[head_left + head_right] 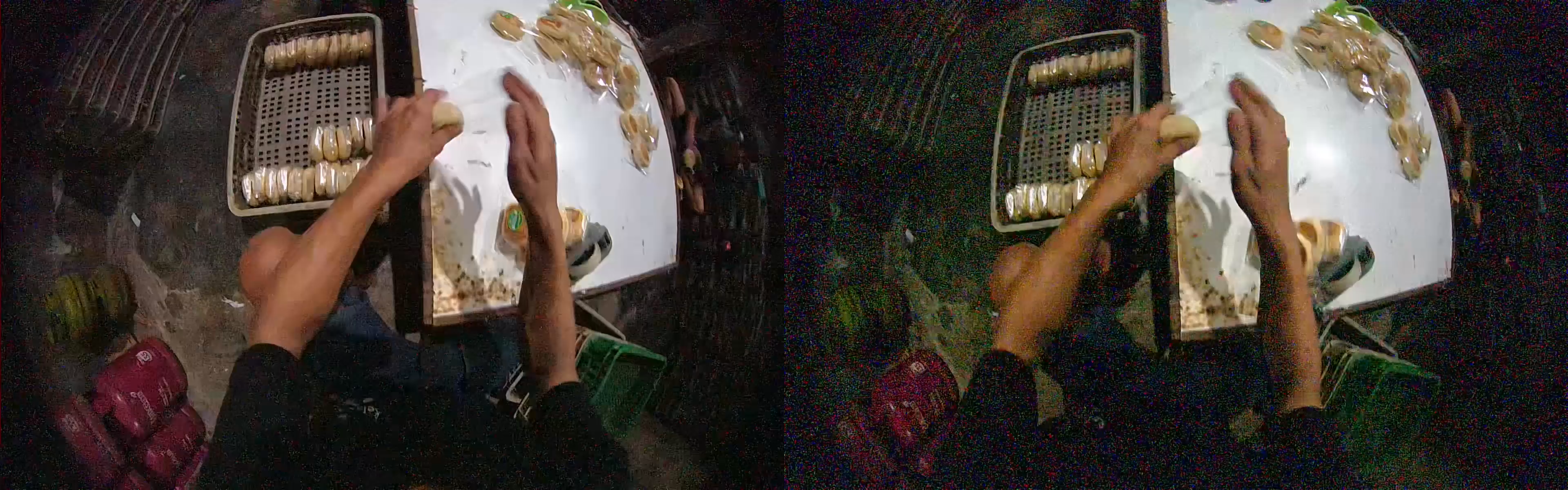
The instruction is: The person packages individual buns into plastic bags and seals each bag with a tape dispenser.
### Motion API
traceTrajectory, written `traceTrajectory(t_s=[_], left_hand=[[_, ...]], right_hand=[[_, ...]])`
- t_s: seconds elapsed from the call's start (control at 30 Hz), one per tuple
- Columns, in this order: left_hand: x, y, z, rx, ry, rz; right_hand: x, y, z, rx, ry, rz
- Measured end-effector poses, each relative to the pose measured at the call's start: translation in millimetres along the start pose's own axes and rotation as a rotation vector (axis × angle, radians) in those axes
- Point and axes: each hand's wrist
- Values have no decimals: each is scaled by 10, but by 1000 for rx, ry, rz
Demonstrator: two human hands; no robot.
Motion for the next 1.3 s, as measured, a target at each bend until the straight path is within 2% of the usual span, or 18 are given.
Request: traceTrajectory(t_s=[0.1, 0.17, 0.2, 0.33, 0.37, 0.4, 0.5, 0.63, 0.73, 0.77, 0.87, 1.0, 1.03, 1.1, 1.17, 1.23, 1.27, 1.3], left_hand=[[-6, -241, -93, 212, 56, -709], [-111, -406, -191, 103, 91, -708], [-108, -498, -224, 18, 117, -631], [-556, -606, -765, 19, -149, -569], [-749, -596, -936, 29, -285, -512], [-696, -715, -954, -166, -694, -440], [-1042, -715, -1246, -104, -237, -826], [-1056, -750, -1196, 353, 190, -755], [-1072, -1031, -1456, -493, -695, -588], [-1165, -977, -1564, -305, -755, -622], [-1407, -809, -1716, 133, -68, -737], [-1468, -790, -1638, 130, 111, -1231], [-1476, -777, -1630, 106, 161, -1228], [-1463, -767, -1637, 56, 270, -1223], [-1390, -792, -1712, -32, 54, -1095], [-1257, -770, -1665, -135, -412, -793], [-1166, -728, -1608, -76, -472, -798], [-1090, -689, -1506, -17, -538, -806]], right_hand=[[142, 265, -635, -98, -573, 272], [243, 311, -1001, 128, -817, 361], [68, 133, -1253, 20, -745, 639], [431, 538, -1420, -250, -585, 368], [507, 709, -1431, -356, -560, 300], [485, 821, -1503, -423, -519, 428], [408, 1082, -1607, -501, -527, 525], [647, 1233, -1655, -454, -540, 893], [730, 1272, -1706, -428, -577, 1048], [693, 1266, -1735, -440, -574, 994], [742, 1359, -1714, -434, -415, 685], [675, 1238, -1822, -741, -116, -224], [685, 1276, -1872, -619, 23, -362], [800, 1130, -1832, -492, -69, -338], [823, 978, -1894, -429, -183, -233], [780, 1029, -1885, -144, -324, 116], [789, 1039, -1878, 14, -398, 288], [785, 1020, -1801, -237, -169, 6]])
Point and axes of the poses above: each hand's wrist, its own z-axis towards the middle knuckle, its own y-axis out of the back of the hand, x = y × z, and after that the axes turned 15 degrees about -z, right-handed
